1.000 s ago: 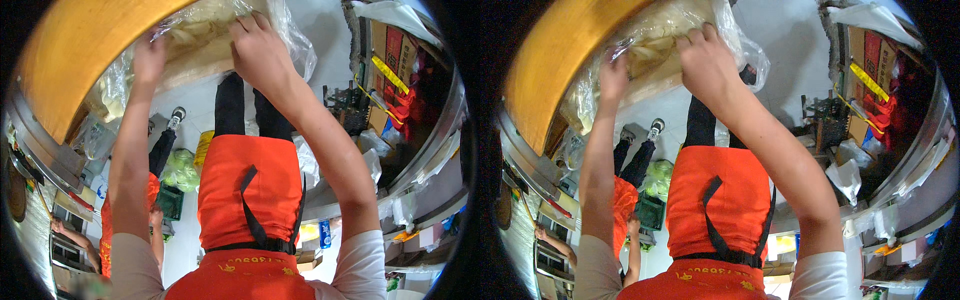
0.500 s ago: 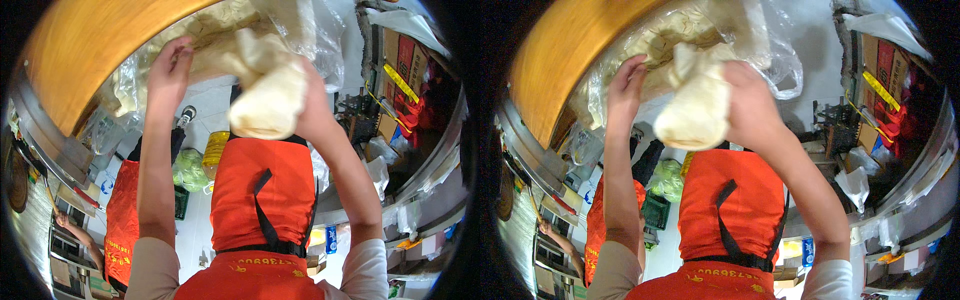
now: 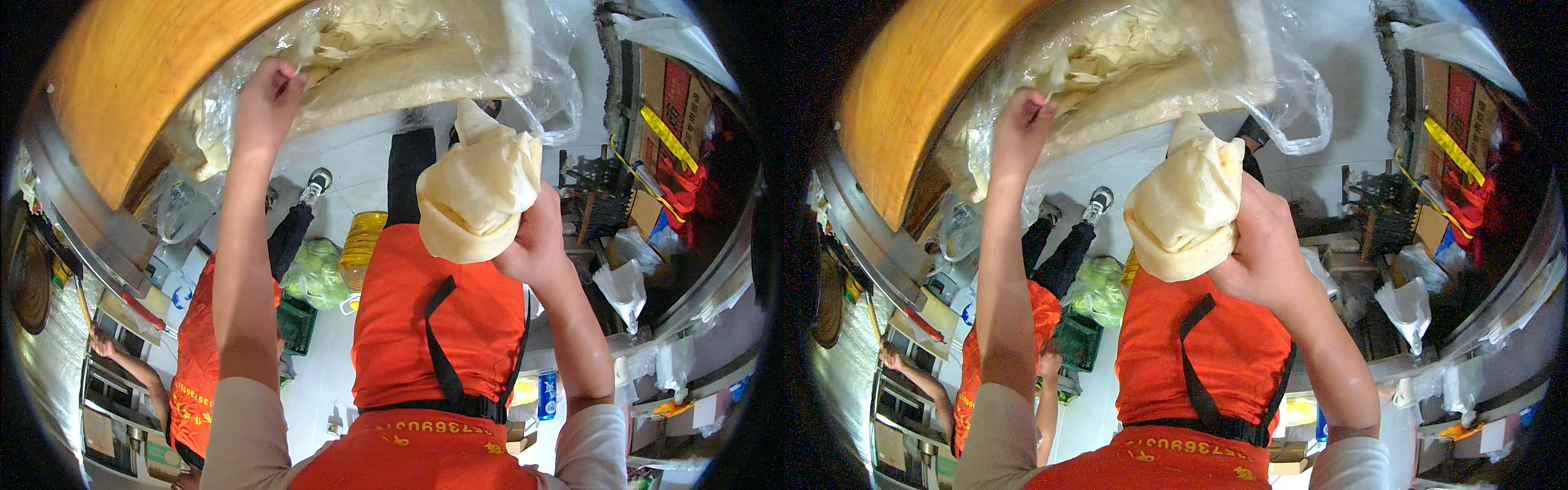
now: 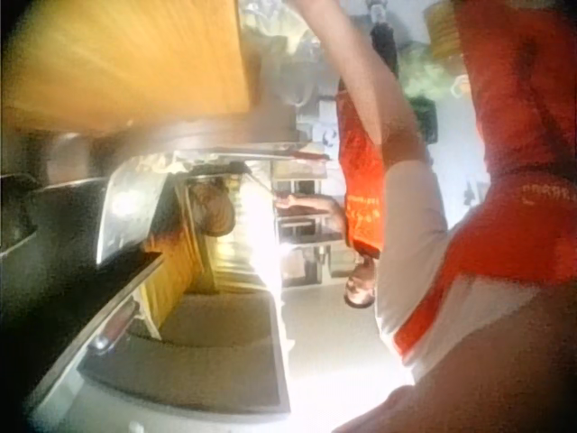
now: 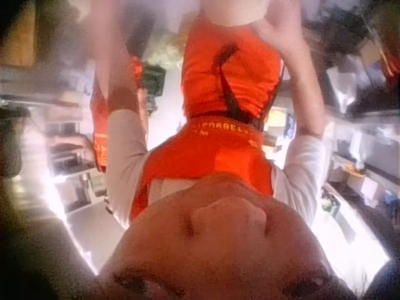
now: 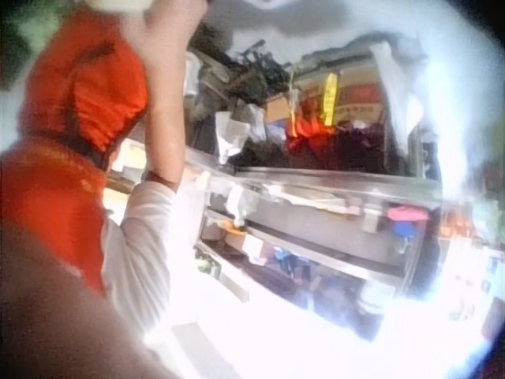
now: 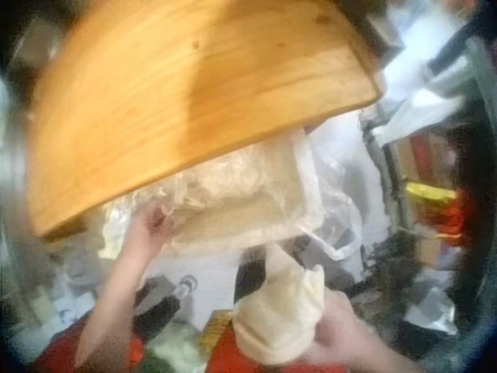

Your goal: The person scoops mixed vegetables onto a thin sheet, folds it into a wrap, and places it into a paper wrapper and plastic bag. The person repeats this process for a second wrap, then staples the bag closed.

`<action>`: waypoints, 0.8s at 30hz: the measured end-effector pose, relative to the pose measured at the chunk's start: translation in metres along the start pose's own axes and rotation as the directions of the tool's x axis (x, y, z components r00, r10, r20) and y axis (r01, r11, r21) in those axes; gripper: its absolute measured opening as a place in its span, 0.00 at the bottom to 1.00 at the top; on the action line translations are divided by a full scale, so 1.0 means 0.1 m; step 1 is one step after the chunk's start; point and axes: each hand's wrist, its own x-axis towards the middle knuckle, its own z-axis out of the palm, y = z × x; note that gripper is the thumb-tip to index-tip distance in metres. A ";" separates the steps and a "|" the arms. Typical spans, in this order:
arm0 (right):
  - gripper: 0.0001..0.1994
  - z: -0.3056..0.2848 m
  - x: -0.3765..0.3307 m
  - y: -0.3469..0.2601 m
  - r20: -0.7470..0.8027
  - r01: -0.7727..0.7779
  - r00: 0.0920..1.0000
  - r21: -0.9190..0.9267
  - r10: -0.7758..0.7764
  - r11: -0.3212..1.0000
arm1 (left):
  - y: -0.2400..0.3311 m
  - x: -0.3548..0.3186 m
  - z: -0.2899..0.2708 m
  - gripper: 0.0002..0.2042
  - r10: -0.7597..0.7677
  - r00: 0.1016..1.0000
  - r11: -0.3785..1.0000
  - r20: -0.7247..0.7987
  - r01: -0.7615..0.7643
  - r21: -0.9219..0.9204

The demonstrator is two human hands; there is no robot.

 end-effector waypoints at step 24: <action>0.25 -0.57 -0.62 -0.90 -0.382 0.112 0.820 -0.623 -0.426 0.774 | -0.17 -0.76 -0.39 0.24 -0.113 0.983 0.914 -0.144 0.159 0.374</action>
